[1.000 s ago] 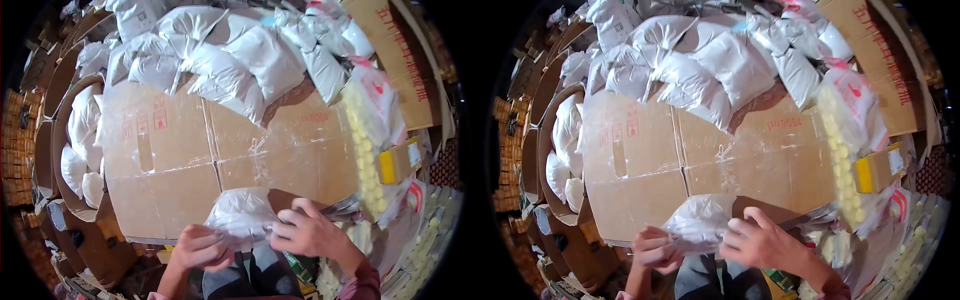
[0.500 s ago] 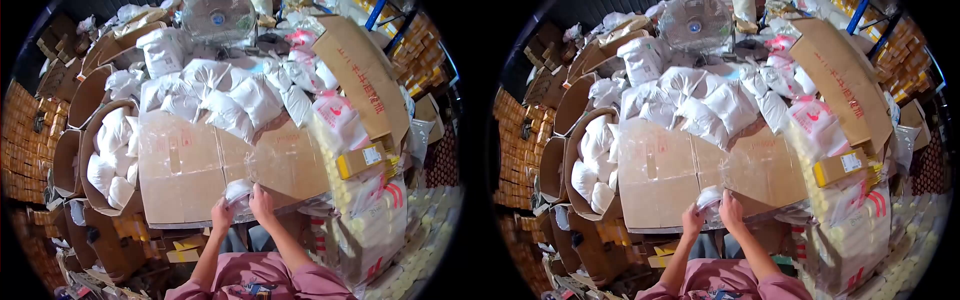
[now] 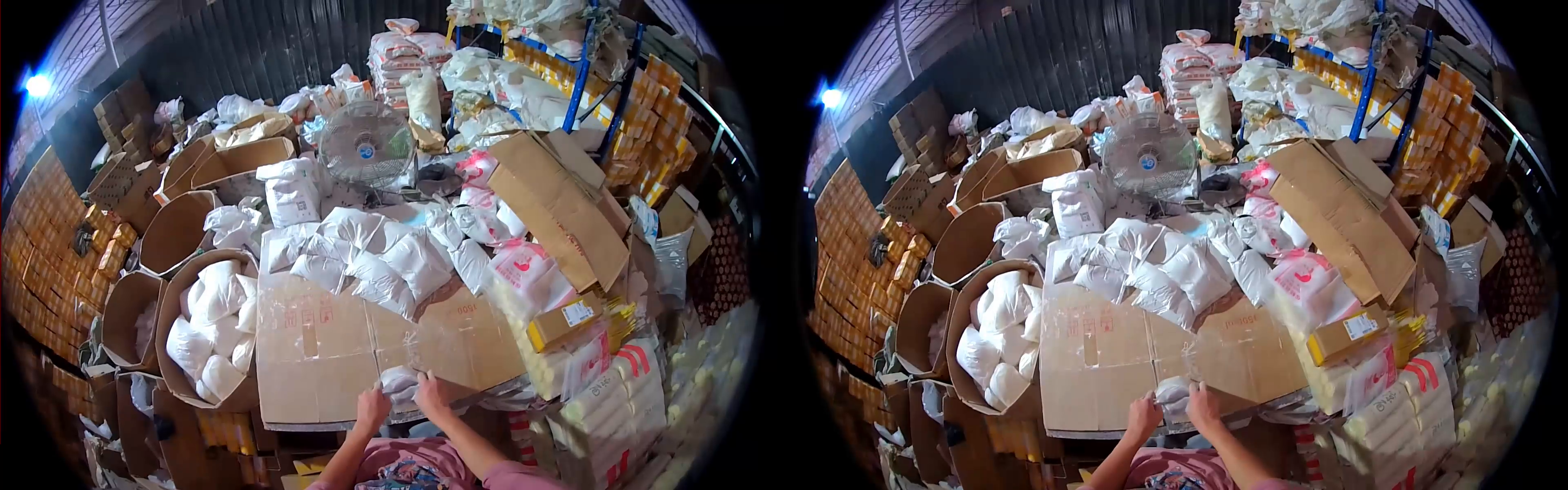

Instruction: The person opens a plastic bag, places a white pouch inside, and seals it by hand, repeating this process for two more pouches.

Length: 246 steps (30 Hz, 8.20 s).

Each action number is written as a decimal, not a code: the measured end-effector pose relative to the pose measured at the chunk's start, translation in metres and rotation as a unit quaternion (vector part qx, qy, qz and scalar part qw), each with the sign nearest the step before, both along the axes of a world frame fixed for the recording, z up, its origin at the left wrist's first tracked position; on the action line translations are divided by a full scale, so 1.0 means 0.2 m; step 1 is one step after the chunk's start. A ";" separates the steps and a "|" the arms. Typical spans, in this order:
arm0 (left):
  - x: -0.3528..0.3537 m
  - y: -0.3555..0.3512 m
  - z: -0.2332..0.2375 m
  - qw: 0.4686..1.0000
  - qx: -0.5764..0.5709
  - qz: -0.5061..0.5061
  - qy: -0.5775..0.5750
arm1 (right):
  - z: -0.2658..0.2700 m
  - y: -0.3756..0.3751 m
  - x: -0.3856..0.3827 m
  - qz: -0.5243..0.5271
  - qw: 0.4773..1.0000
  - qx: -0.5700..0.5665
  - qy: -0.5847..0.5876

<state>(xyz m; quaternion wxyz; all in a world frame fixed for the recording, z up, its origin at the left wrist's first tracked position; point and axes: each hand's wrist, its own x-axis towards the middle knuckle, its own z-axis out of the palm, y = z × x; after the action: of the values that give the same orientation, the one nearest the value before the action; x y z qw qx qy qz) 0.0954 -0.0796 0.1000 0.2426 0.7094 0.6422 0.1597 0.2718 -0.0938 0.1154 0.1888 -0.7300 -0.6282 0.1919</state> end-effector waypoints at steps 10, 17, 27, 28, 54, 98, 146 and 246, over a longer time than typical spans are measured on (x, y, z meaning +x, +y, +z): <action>0.02 -0.04 0.00 0.996 0.026 -0.031 -0.074 | -0.11 -0.06 0.12 -0.075 0.990 -0.013 0.117; -0.04 -0.05 -0.14 0.989 -0.034 -0.077 -0.119 | -0.18 -0.09 0.10 -0.045 0.984 0.020 0.174; 0.05 0.01 0.06 0.983 0.013 0.064 -0.171 | -0.17 -0.08 0.06 -0.070 0.992 0.100 0.032; 0.06 0.01 0.05 0.983 0.040 0.069 -0.167 | -0.14 -0.09 0.06 -0.078 0.992 0.094 0.011; -0.11 0.01 0.04 0.993 -0.050 0.052 -0.094 | 0.00 0.02 0.07 0.004 0.985 -0.171 -0.007; -0.13 0.07 -0.98 0.970 0.124 0.183 -0.104 | -1.07 0.08 -0.11 -0.030 0.983 0.125 0.134; -0.28 -0.19 -0.97 0.958 0.081 0.223 -0.161 | -0.97 -0.15 -0.25 -0.324 0.861 0.060 0.387; 0.15 -0.15 -0.78 0.543 -0.158 0.569 -0.597 | -0.77 0.06 -0.05 -0.281 0.847 -0.283 0.352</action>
<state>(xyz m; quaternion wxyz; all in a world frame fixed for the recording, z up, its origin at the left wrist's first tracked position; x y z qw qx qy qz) 0.1249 -0.1097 -0.0556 0.5365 -0.1139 0.6325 0.5470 0.2620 -0.0828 -0.0389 0.2281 -0.7805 -0.2063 0.5442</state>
